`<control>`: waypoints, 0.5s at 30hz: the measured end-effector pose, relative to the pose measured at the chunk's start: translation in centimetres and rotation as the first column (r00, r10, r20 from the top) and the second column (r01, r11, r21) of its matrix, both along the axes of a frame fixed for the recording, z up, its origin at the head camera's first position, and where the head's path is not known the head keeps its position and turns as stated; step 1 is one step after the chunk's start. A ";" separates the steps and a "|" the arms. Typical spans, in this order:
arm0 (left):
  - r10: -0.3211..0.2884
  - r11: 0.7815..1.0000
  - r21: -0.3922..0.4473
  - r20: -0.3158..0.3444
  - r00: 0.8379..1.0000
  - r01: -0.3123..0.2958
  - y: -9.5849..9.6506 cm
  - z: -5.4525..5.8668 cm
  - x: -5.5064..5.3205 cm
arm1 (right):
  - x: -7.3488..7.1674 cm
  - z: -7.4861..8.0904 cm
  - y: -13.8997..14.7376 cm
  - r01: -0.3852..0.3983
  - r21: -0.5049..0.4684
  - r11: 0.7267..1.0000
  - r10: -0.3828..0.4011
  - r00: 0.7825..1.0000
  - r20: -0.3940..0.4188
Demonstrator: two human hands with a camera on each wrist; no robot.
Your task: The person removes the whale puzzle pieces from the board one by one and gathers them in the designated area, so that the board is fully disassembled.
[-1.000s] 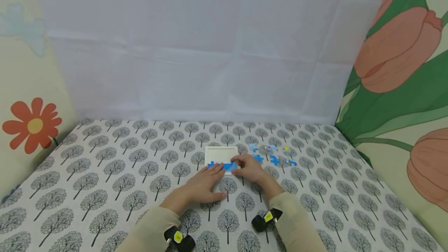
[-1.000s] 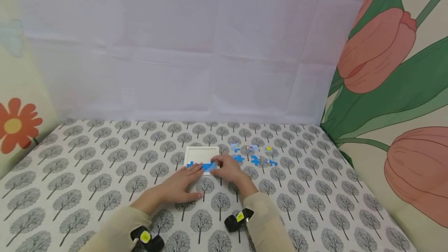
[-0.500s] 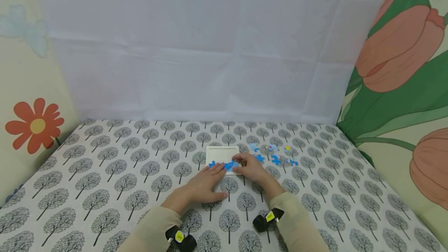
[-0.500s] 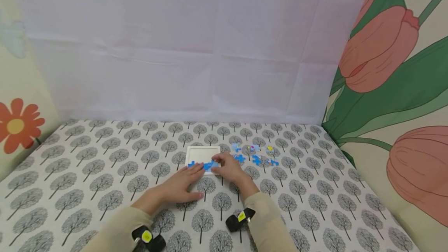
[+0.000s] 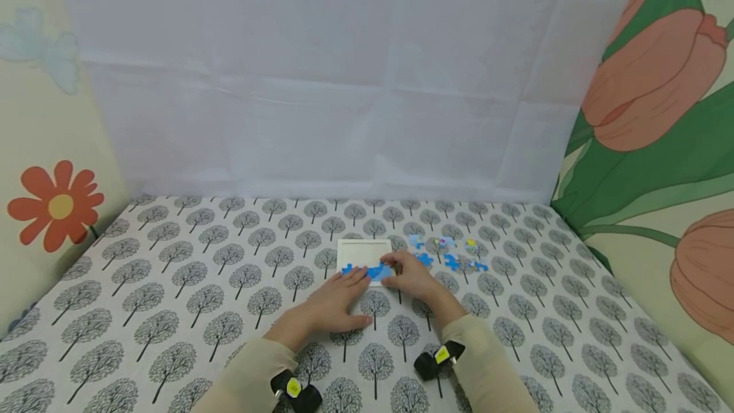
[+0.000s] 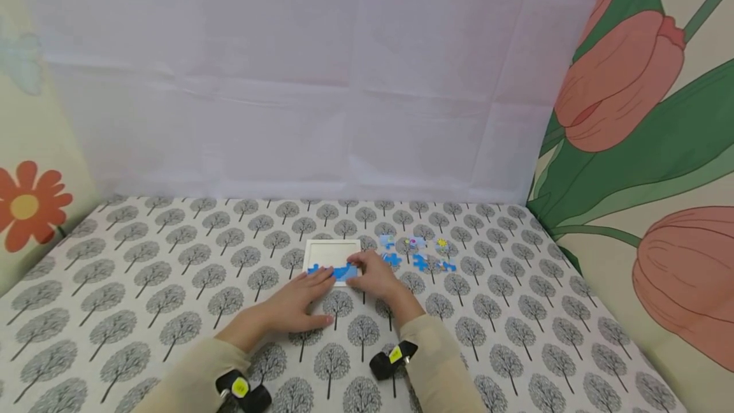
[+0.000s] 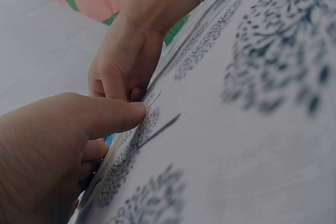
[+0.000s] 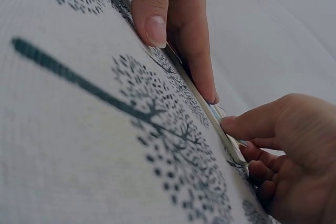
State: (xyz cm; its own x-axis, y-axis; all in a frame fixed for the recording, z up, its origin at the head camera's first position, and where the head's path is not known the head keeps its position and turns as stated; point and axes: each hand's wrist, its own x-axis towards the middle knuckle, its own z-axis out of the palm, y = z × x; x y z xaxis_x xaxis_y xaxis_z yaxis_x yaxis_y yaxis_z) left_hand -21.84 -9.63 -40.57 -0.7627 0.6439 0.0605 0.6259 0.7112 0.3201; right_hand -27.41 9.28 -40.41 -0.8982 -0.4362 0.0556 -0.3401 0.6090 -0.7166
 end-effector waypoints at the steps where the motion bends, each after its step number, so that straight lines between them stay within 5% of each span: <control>1: 0.000 1.000 -0.001 0.001 1.000 0.000 0.0 0.0 0.0 | 0.0 0.0 0.0 -0.006 -0.003 1.000 0.006 1.000 -0.003; 15: -0.010 1.000 0.006 0.000 1.000 0.010 0.0 0.2 0.2 | 0.1 0.1 -0.1 0.013 -0.011 1.000 -0.013 1.000 -0.008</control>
